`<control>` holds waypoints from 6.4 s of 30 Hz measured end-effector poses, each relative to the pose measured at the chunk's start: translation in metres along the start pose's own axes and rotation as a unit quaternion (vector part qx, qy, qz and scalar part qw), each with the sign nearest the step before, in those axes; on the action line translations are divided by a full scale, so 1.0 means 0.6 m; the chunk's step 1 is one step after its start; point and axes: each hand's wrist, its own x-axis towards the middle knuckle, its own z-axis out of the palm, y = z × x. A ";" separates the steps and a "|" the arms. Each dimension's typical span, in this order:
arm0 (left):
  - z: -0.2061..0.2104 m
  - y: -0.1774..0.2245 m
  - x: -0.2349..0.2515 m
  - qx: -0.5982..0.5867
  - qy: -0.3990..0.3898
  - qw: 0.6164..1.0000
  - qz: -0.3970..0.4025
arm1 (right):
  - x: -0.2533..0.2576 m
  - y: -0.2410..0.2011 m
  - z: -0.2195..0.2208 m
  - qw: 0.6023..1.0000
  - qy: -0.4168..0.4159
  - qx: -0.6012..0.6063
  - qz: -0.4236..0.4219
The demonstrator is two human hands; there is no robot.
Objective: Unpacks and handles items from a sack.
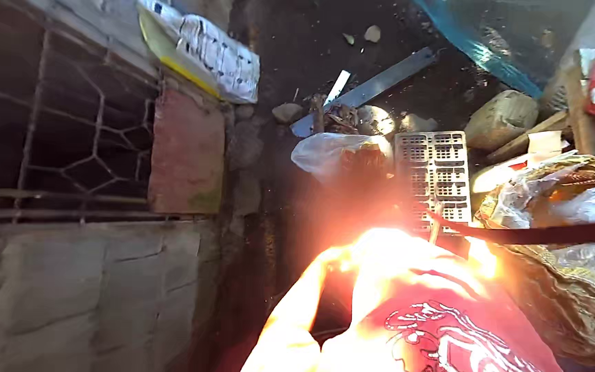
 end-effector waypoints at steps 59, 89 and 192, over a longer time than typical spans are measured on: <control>0.319 0.396 -0.193 0.196 -0.081 0.851 0.480 | -0.033 0.188 -0.031 0.694 -0.261 -0.570 0.353; 0.414 0.413 -0.206 0.257 -0.374 0.722 0.522 | -0.096 0.068 -0.405 0.698 0.437 -0.520 0.227; 0.399 0.438 -0.182 0.155 -0.056 0.901 0.401 | -0.049 0.214 -0.096 0.938 -0.187 -0.142 0.254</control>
